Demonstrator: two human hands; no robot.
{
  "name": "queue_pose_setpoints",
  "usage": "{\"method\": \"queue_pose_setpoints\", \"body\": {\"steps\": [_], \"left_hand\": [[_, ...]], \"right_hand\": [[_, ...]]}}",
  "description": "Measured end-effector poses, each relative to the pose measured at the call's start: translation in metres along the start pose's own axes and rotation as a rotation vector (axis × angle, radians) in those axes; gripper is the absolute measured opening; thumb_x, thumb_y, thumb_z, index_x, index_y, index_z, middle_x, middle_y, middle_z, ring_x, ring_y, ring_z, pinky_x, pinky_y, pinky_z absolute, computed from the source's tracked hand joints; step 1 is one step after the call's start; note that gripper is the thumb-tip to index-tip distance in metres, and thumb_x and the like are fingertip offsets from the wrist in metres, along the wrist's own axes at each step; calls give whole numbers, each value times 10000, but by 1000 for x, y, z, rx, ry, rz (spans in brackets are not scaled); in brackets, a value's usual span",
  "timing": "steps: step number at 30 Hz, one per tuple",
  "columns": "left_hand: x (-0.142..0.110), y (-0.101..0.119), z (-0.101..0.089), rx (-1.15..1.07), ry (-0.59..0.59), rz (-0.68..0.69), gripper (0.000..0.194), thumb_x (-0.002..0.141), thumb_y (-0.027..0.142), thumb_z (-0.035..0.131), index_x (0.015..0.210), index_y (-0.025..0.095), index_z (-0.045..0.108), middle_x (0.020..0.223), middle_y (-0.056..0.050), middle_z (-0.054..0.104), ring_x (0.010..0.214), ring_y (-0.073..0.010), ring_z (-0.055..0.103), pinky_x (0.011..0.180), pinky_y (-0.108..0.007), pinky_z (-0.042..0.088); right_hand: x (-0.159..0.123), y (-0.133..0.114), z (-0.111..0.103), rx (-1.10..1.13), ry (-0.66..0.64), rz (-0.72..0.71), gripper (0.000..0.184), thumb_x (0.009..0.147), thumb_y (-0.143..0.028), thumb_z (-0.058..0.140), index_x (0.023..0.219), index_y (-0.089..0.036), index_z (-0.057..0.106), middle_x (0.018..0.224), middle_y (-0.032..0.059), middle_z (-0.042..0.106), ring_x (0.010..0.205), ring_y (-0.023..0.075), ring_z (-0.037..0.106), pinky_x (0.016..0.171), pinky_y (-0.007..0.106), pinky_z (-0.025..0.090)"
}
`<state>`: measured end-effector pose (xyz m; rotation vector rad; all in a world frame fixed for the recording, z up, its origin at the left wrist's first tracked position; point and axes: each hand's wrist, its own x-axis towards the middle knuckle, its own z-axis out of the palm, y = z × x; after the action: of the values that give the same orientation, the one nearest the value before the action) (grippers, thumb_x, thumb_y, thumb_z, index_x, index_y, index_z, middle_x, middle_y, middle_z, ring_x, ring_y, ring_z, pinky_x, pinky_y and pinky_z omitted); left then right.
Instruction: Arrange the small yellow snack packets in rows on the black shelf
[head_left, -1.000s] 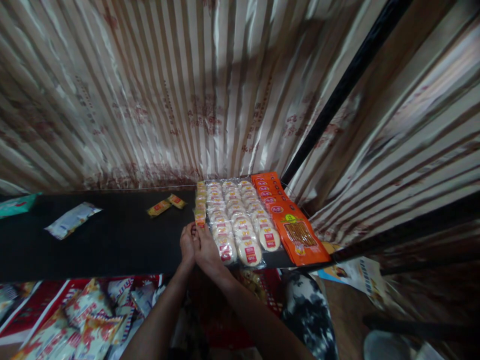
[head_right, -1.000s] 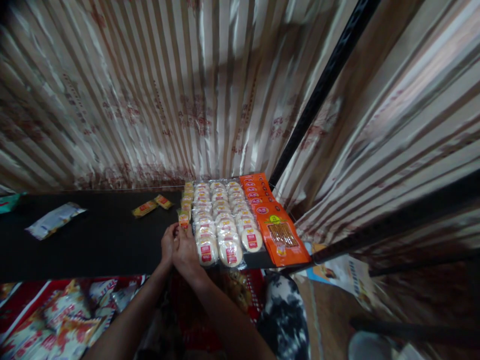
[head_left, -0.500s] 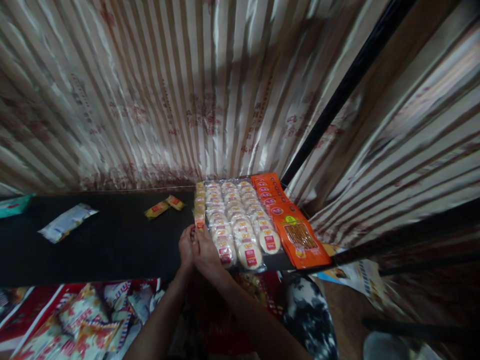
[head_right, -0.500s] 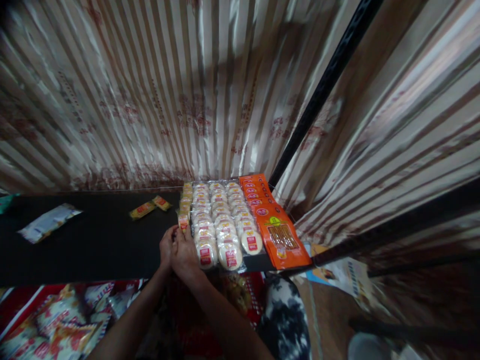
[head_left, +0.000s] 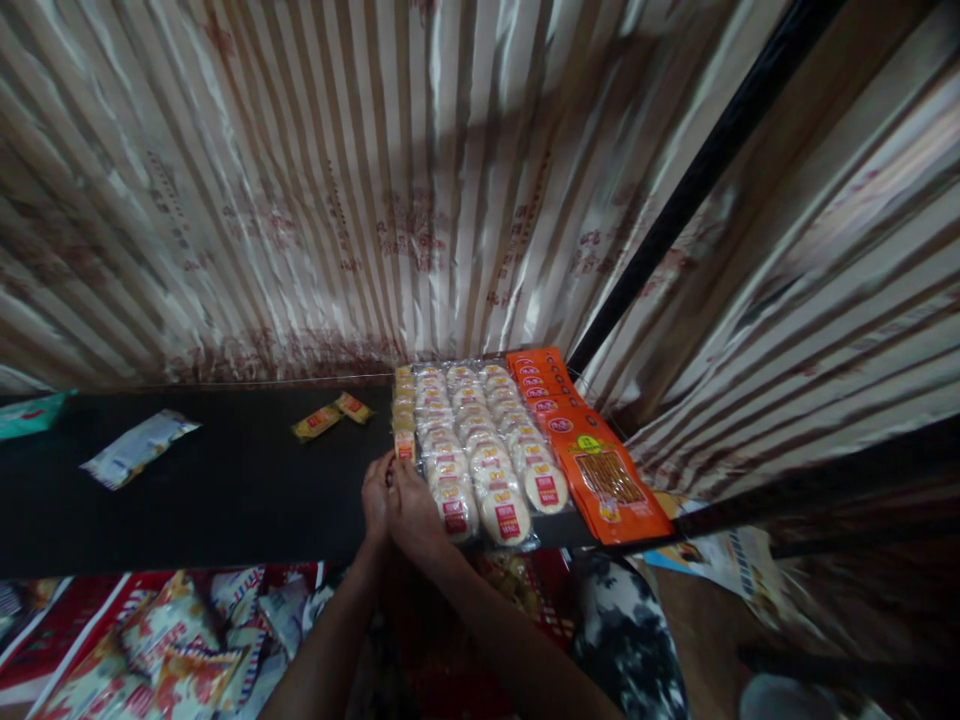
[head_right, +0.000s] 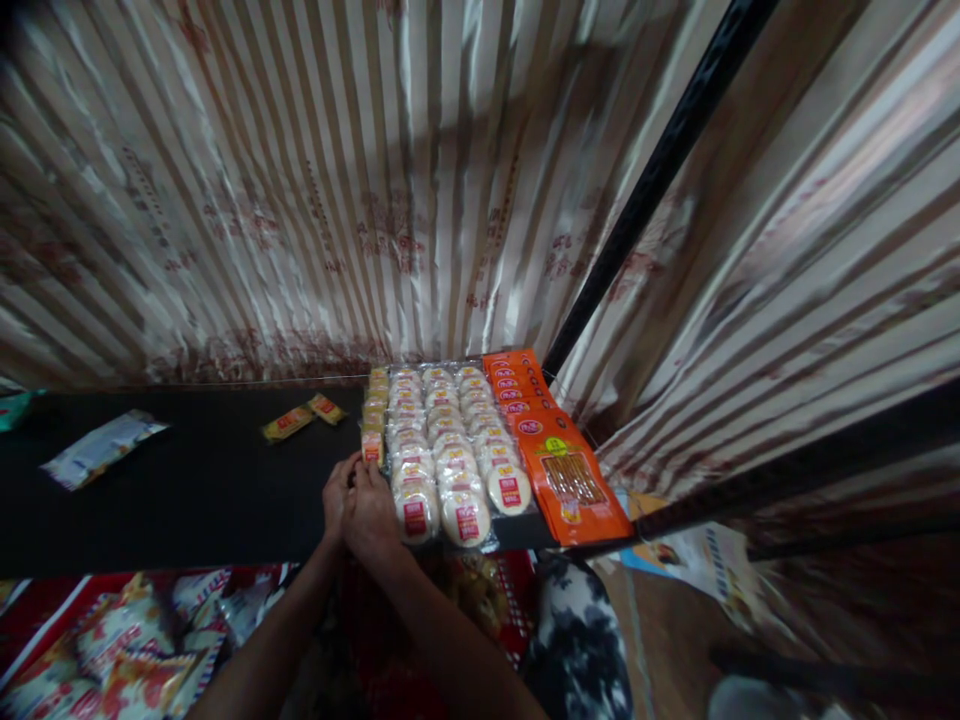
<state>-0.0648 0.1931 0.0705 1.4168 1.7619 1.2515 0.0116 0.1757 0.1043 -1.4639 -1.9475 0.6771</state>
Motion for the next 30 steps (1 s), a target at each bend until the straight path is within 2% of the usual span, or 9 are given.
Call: {"method": "queue_pose_setpoints", "body": {"steps": [6,11,16,19,22,25,30], "left_hand": [[0,-1,1,18,5,-1,356,741,150,473,1068,153,611,979,-83,624,887,-173,600,836,-315,485],[0,-1,2,36,23,9,344,735,166,483,1055,146,608,959,-88,628,869,-177,598,818,-310,485],[1,-3,1,57,19,23,337,716,149,482,1025,155,615,925,-73,627,849,-170,598,804,-300,489],[2,-5,2,79,40,12,364,711,153,495,1061,137,594,989,-96,614,895,-183,596,831,-316,487],[2,-8,3,121,114,19,399,728,171,503,1122,133,550,1076,-117,590,1015,-211,562,920,-359,447],[0,-9,3,162,163,91,358,752,169,476,1102,148,550,1106,-110,581,1091,-223,515,985,-392,396],[-5,-6,-3,171,173,235,282,767,159,454,1024,158,571,1082,-97,588,1089,-206,509,993,-371,385]], "right_hand": [[0,0,-1,-33,-12,10,507,782,-106,371,1264,17,470,1250,230,523,1182,264,484,1005,418,393],[0,6,7,-97,-2,0,479,800,-116,364,1251,-32,501,1262,183,532,1218,238,449,1040,394,356],[0,6,8,-129,-21,13,464,801,-104,386,1242,-22,505,1257,188,538,1228,233,437,1049,379,339],[-2,2,4,-144,-43,13,462,819,-117,383,1258,-11,484,1306,196,492,1245,239,416,1047,378,335],[-7,-3,0,-144,-46,11,449,832,-124,389,1259,-22,482,1334,202,459,1255,239,402,1046,389,329],[-12,-9,-4,-143,-46,-35,434,844,-134,390,1255,-24,478,1321,208,468,1276,232,370,1058,396,308],[-23,-16,-12,-113,-51,-123,409,854,-157,384,1237,-52,483,1272,178,509,1228,210,407,1056,356,312]]}}
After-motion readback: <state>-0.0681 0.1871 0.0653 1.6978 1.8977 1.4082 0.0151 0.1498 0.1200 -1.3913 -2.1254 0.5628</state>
